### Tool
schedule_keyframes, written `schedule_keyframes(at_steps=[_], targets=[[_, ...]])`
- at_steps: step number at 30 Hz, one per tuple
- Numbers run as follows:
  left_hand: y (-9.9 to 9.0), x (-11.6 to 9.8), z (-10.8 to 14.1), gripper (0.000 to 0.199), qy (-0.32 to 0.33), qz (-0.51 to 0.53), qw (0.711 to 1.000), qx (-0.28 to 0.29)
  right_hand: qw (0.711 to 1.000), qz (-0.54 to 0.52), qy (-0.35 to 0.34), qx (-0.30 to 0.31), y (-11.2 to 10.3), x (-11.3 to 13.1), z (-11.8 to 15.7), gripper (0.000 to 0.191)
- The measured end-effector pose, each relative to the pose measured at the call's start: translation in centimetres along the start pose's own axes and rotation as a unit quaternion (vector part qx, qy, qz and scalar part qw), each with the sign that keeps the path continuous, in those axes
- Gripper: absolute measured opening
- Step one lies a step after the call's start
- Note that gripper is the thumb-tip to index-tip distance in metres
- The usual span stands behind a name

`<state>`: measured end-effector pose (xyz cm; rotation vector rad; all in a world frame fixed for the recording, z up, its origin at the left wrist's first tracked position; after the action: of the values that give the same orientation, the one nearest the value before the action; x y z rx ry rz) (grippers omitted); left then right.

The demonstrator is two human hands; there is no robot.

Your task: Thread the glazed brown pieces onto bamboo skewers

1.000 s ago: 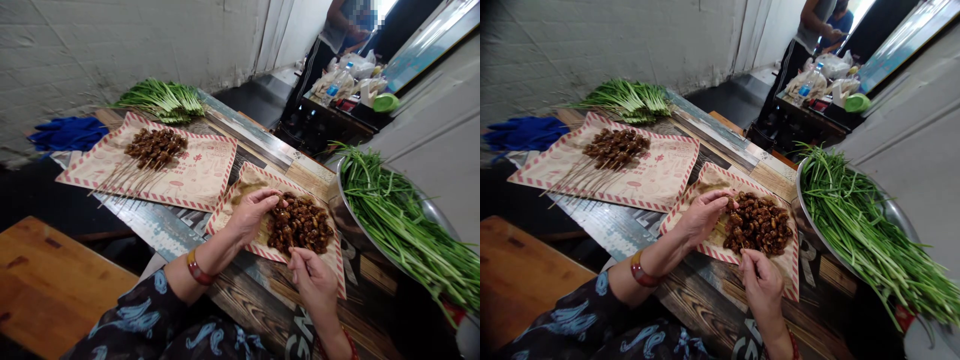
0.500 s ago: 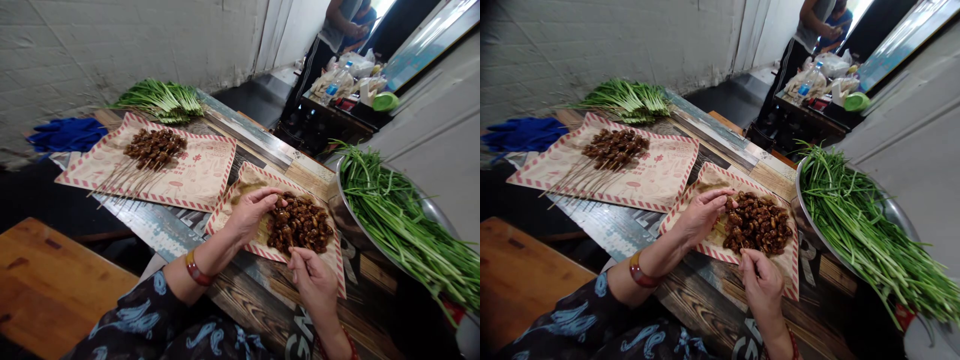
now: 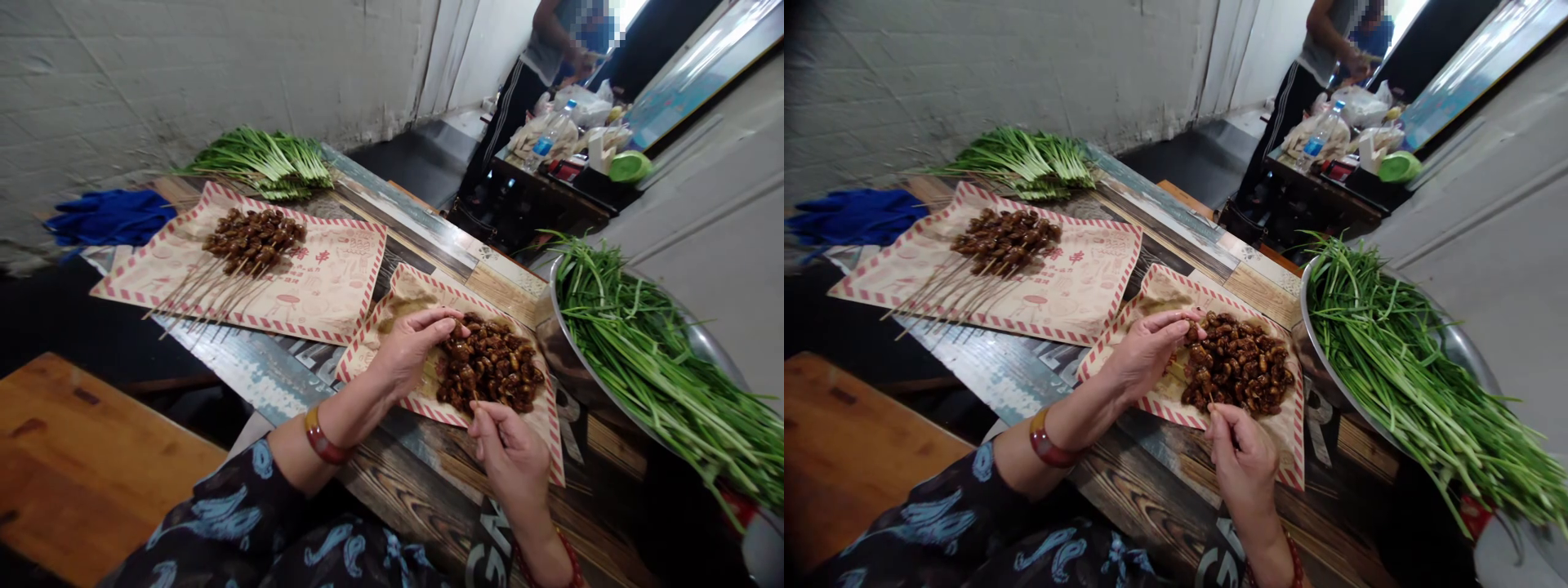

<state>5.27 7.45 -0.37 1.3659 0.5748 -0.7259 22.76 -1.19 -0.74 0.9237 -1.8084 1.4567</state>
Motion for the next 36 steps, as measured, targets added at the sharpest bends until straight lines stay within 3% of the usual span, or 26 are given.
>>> schedule_keyframes(at_steps=[5, 10, 24, 36], targets=[[0.2, 0.8, 0.1, 0.042, -0.050, 0.037, 0.998, 0.003, 0.997, -0.046, 0.050, 0.021, 0.3, -1.3, 0.1, 0.033], [1.3, 1.5, 0.4, 0.041, -0.080, 0.008, 0.995, 0.051, 0.994, -0.071, 0.076, 0.036, 0.7, -1.8, 0.2, 0.031], [0.8, -0.1, 0.0, 0.031, -0.023, 0.031, 0.998, 0.044, 0.996, -0.048, 0.051, 0.049, 0.9, -1.6, 0.4, 0.026], [0.5, 0.7, 0.0, 0.028, -0.035, -0.007, 0.999, 0.023, 0.998, -0.017, 0.044, 0.042, 0.5, -1.2, 0.7, 0.029]])
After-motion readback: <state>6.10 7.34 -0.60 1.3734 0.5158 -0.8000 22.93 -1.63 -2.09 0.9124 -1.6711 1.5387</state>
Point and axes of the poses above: each hand's wrist, its own z-axis away from the middle knuckle, its own y-axis out of the palm, x = y × z, the point moved 10 cm from there along -z, towards the middle knuckle, and after that the axes turned 2 degrees about -x, right-handed, at the moved point
